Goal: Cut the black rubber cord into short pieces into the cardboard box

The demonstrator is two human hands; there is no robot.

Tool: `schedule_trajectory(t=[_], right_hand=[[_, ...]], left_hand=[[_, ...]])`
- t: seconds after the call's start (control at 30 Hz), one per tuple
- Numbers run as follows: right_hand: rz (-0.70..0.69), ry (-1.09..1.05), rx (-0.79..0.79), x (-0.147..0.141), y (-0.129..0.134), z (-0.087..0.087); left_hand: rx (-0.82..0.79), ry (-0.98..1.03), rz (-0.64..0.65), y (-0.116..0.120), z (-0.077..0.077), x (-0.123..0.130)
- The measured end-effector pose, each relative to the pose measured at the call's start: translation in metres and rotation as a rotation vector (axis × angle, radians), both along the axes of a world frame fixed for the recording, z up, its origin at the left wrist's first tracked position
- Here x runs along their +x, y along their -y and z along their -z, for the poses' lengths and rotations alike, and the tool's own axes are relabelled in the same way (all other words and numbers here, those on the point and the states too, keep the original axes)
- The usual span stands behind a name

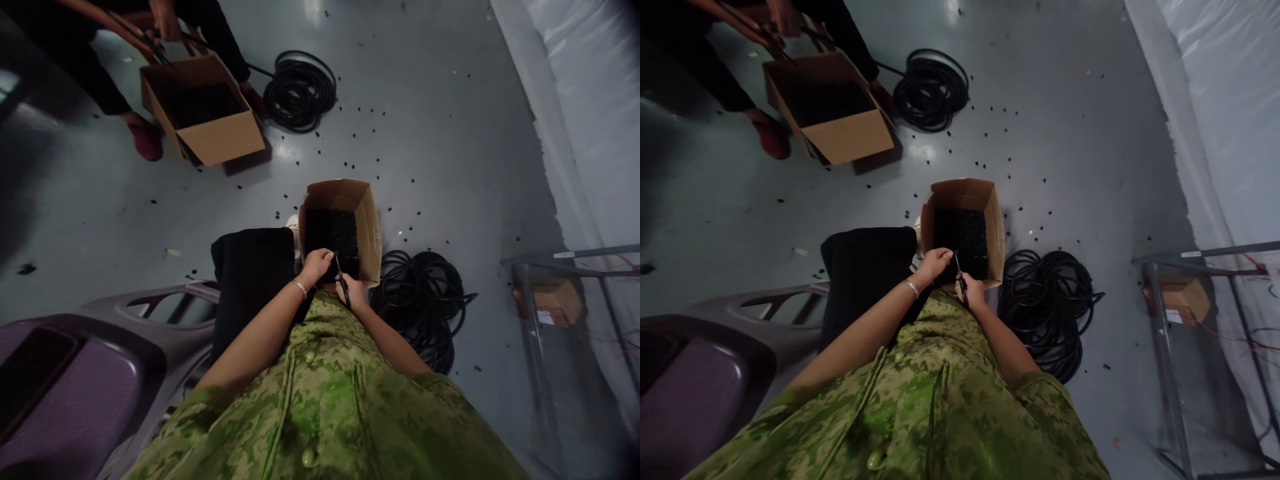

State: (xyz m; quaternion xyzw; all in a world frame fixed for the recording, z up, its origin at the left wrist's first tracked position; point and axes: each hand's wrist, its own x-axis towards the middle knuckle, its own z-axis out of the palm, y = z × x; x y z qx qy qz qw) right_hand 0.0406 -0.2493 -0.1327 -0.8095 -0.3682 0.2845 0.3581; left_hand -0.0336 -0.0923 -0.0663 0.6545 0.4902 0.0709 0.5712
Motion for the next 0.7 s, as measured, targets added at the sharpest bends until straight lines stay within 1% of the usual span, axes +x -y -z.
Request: schedule_trajectory(t=[0.07,0.13,0.23,0.33,0.43,0.63,0.7], right_hand=[[-0.001,0.013,-0.001,0.000,0.000,-0.002],[-0.009,0.036,-0.006,0.000,-0.001,-0.004],[-0.027,0.057,-0.017,0.000,0.000,-0.007],[-0.034,0.023,-0.012,0.001,0.002,-0.012],[-0.048,-0.070,0.011,0.003,0.003,-0.018],[-0.043,-0.404,0.042,0.009,0.001,-0.027],[-0.036,-0.481,0.054,0.010,0.000,-0.029]], left_hand=[[-0.054,0.020,-0.061,0.002,-0.001,-0.001],[-0.092,0.034,-0.094,0.004,-0.002,-0.002],[-0.104,0.035,-0.105,0.005,-0.002,-0.003],[-0.106,0.034,-0.110,0.004,-0.003,-0.002],[-0.110,0.033,-0.111,0.004,-0.003,-0.001],[-0.129,0.074,-0.108,0.005,-0.005,-0.001],[-0.129,0.090,-0.099,0.006,-0.006,-0.001]])
